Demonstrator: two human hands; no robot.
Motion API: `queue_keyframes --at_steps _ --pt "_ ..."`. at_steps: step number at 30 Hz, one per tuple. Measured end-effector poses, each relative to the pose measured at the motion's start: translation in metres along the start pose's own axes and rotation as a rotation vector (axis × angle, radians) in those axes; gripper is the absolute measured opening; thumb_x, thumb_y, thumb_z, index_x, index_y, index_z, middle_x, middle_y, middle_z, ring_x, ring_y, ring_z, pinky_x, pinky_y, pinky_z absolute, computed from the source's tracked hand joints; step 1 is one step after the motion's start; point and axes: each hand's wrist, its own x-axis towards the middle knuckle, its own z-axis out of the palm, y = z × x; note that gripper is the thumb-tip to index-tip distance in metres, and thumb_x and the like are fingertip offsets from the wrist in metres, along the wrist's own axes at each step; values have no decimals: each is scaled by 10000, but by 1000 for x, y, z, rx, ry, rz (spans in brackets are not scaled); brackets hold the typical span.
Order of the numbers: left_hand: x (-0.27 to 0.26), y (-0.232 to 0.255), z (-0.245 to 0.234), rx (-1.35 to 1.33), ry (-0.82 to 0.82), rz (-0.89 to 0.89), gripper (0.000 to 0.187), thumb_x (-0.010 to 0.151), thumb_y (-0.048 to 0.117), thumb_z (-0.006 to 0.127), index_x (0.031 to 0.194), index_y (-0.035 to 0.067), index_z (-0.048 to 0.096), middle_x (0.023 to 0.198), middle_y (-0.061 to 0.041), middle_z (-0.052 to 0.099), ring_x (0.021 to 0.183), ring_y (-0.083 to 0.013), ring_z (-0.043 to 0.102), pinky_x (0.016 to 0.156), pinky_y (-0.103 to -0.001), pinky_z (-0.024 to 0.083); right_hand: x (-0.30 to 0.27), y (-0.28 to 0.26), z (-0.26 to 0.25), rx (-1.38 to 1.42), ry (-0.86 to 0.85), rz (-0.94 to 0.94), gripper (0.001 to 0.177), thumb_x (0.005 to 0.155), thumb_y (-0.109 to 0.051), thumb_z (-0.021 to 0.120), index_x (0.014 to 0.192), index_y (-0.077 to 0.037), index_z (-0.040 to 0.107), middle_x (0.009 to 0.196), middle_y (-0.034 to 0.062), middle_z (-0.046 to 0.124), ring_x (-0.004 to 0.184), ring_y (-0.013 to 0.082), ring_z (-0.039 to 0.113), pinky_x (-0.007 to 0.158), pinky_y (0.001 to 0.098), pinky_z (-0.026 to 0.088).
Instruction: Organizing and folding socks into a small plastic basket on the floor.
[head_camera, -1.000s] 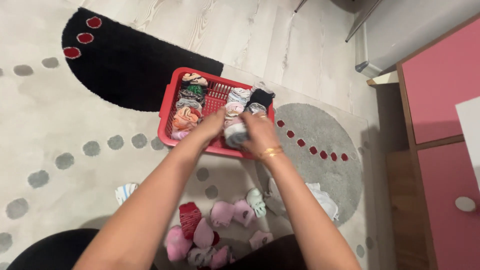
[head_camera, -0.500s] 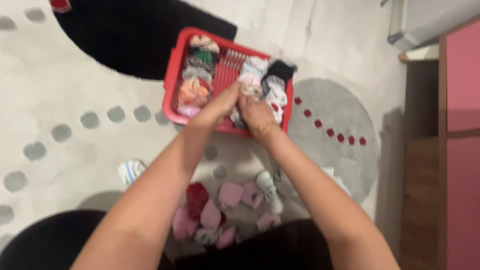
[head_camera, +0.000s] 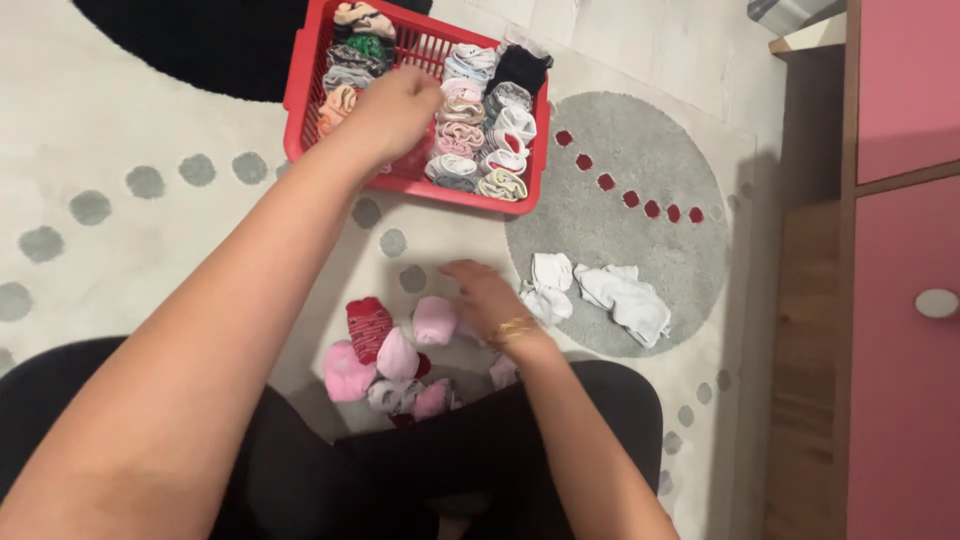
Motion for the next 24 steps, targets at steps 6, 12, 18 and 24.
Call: queue_keyframes --at_steps 6,12,18,24 --pt "-119 44 -34 86 -227 -133 418 999 432 561 1071 80 775 1024 -134 786 987 -262 757 890 -389 555 16 65 33 -306 -25 -60 318 768 -120 831 1050 -58 698 977 131 685 876 297 674 775 400 544" --pt "-182 43 16 42 -146 -2 619 796 412 907 1118 -54 655 990 -226 723 923 -320 713 791 -420 566 -16 -29 -51 777 -2 28 346 899 -57 749 1233 -47 659 1019 20 716 769 73 636 699 228 532" --pt "-152 41 3 -196 -49 -167 280 922 126 722 1173 3 706 973 -116 811 761 -158 793 636 -285 609 -31 -72 -32 236 12 590 298 1030 -273 533 1241 -113 670 949 167 712 717 248 653 663 406 529" --pt "-131 37 5 -675 -194 -455 308 939 73 639 1248 77 642 1010 -44 789 832 -127 777 611 -235 576 3 66 16 -835 -237 95 178 847 -220 716 1016 -170 737 1083 149 675 987 363 689 816 465 563"
